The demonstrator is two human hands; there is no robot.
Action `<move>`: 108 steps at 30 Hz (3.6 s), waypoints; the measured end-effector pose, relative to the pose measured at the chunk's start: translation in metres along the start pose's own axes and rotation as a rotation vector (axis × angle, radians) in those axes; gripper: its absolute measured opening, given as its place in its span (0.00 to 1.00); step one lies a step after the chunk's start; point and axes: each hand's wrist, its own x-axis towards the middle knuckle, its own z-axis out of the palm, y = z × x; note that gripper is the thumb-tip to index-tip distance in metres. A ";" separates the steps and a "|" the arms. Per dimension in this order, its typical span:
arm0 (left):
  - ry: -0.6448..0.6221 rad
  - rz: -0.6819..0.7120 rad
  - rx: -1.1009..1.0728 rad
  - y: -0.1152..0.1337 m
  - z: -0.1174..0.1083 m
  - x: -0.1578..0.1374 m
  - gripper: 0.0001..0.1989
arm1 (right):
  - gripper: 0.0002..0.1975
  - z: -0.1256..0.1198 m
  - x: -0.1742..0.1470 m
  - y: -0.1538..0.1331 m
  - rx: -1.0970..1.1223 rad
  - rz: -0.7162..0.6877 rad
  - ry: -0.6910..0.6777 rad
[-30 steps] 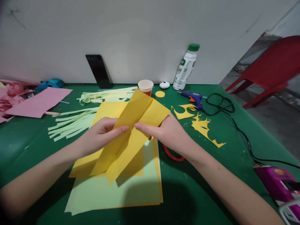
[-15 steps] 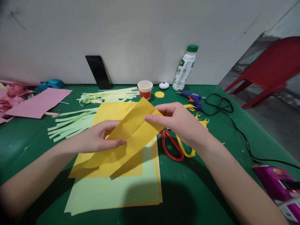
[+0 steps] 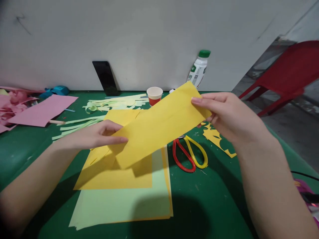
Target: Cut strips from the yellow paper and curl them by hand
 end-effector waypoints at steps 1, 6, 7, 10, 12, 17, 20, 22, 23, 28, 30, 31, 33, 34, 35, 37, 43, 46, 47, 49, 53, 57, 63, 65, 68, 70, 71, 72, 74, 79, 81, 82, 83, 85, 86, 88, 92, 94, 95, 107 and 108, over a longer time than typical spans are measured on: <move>0.097 -0.009 0.071 -0.002 0.000 0.001 0.11 | 0.11 0.001 0.000 0.000 0.062 0.032 0.002; 0.645 0.207 0.224 0.002 0.009 0.000 0.15 | 0.07 0.030 -0.015 -0.008 0.256 0.111 -0.117; 0.693 0.291 0.256 0.006 0.012 -0.001 0.15 | 0.08 0.038 -0.020 -0.011 0.251 0.107 -0.162; 0.762 0.549 0.437 0.018 0.021 -0.006 0.17 | 0.07 0.057 -0.034 -0.016 0.380 0.067 -0.291; 0.756 0.616 0.548 0.023 0.027 -0.007 0.19 | 0.08 0.063 -0.042 -0.017 0.462 0.052 -0.395; 0.755 0.601 0.595 0.025 0.035 -0.008 0.23 | 0.12 0.062 -0.052 -0.022 0.352 0.004 -0.418; 0.719 0.590 0.550 0.024 0.034 -0.008 0.21 | 0.06 0.060 -0.053 -0.027 0.255 -0.042 -0.432; 0.688 0.572 0.537 0.024 0.033 -0.008 0.20 | 0.03 0.060 -0.053 -0.030 0.178 -0.078 -0.425; 0.675 0.564 0.540 0.024 0.033 -0.008 0.19 | 0.02 0.060 -0.053 -0.031 0.131 -0.101 -0.403; 0.612 0.531 0.585 0.023 0.034 -0.007 0.13 | 0.04 0.065 -0.053 -0.029 0.003 -0.303 -0.152; 0.575 0.520 0.592 0.023 0.035 -0.007 0.12 | 0.08 0.066 -0.053 -0.027 0.010 -0.402 -0.085; 0.552 0.517 0.591 0.023 0.036 -0.007 0.11 | 0.09 0.067 -0.053 -0.026 0.003 -0.445 -0.075; 0.520 0.517 0.582 0.025 0.037 -0.007 0.12 | 0.10 0.067 -0.054 -0.025 -0.038 -0.523 -0.084; 0.509 0.518 0.572 0.025 0.038 -0.007 0.13 | 0.09 0.067 -0.054 -0.026 -0.067 -0.552 -0.102; 0.500 0.516 0.558 0.026 0.038 -0.007 0.15 | 0.07 0.067 -0.055 -0.026 -0.096 -0.572 -0.122; 0.478 0.504 0.519 0.027 0.040 -0.008 0.17 | 0.04 0.068 -0.055 -0.028 -0.139 -0.585 -0.152; 0.314 0.447 0.278 0.024 0.036 -0.008 0.17 | 0.06 0.063 -0.050 -0.031 -0.217 -0.489 -0.222; 0.204 0.318 0.117 0.019 0.027 -0.005 0.17 | 0.05 0.051 -0.039 -0.024 -0.211 -0.384 -0.150; 0.164 0.260 0.067 0.017 0.024 -0.003 0.17 | 0.05 0.046 -0.033 -0.020 -0.210 -0.344 -0.111; 0.095 0.145 -0.015 0.013 0.017 0.001 0.19 | 0.07 0.035 -0.022 -0.011 -0.224 -0.277 -0.019; 0.045 0.035 -0.104 0.007 0.012 0.005 0.21 | 0.04 0.022 -0.008 -0.001 -0.350 -0.242 0.133; 0.026 0.078 -0.102 0.008 0.018 0.005 0.20 | 0.07 0.035 -0.016 -0.006 -0.536 -0.524 0.129; -0.028 0.125 -0.017 0.013 0.030 0.000 0.22 | 0.05 0.070 -0.042 -0.015 -0.527 -0.747 -0.160; -0.042 0.124 -0.017 0.015 0.033 -0.002 0.23 | 0.06 0.075 -0.045 -0.015 -0.503 -0.713 -0.213; -0.038 0.138 -0.003 0.017 0.036 -0.004 0.22 | 0.06 0.077 -0.047 -0.014 -0.485 -0.696 -0.252; -0.021 0.154 0.035 0.018 0.037 -0.005 0.21 | 0.06 0.077 -0.049 -0.015 -0.494 -0.707 -0.277; -0.018 0.155 0.056 0.018 0.037 -0.005 0.20 | 0.06 0.077 -0.049 -0.015 -0.501 -0.705 -0.291; -0.019 0.151 0.072 0.019 0.037 -0.006 0.20 | 0.06 0.077 -0.050 -0.015 -0.510 -0.694 -0.306; -0.025 0.135 0.082 0.021 0.036 -0.008 0.20 | 0.06 0.074 -0.050 -0.017 -0.530 -0.668 -0.323; -0.025 0.141 0.076 0.025 0.024 -0.013 0.22 | 0.05 0.061 -0.044 -0.018 -0.619 -0.648 -0.265; -0.021 0.138 0.080 0.026 0.018 -0.015 0.22 | 0.05 0.054 -0.040 -0.018 -0.628 -0.644 -0.234; -0.016 0.135 0.083 0.026 0.015 -0.017 0.22 | 0.05 0.051 -0.038 -0.018 -0.633 -0.643 -0.221; -0.016 0.129 0.089 0.026 0.013 -0.018 0.22 | 0.05 0.048 -0.037 -0.018 -0.642 -0.639 -0.211; -0.010 0.121 0.105 0.025 0.008 -0.020 0.22 | 0.05 0.042 -0.033 -0.017 -0.672 -0.617 -0.195; -0.003 0.117 0.112 0.025 0.006 -0.021 0.23 | 0.05 0.039 -0.032 -0.016 -0.689 -0.600 -0.191; 0.002 0.104 0.104 0.024 0.003 -0.023 0.23 | 0.04 0.034 -0.029 -0.014 -0.711 -0.567 -0.178; 0.016 0.080 0.078 0.023 -0.001 -0.024 0.21 | 0.05 0.021 -0.022 -0.009 -0.750 -0.526 -0.125; 0.036 0.078 0.107 0.022 -0.001 -0.025 0.22 | 0.05 0.015 -0.019 -0.006 -0.796 -0.494 -0.093; 0.040 0.078 0.128 0.022 0.000 -0.024 0.23 | 0.05 0.013 -0.017 -0.005 -0.831 -0.474 -0.062; 0.112 0.194 0.343 0.014 0.024 -0.010 0.18 | 0.13 0.055 -0.046 -0.020 -0.863 -0.529 -0.500; 0.157 0.209 0.370 0.013 0.027 -0.008 0.17 | 0.14 0.059 -0.049 -0.020 -0.887 -0.492 -0.562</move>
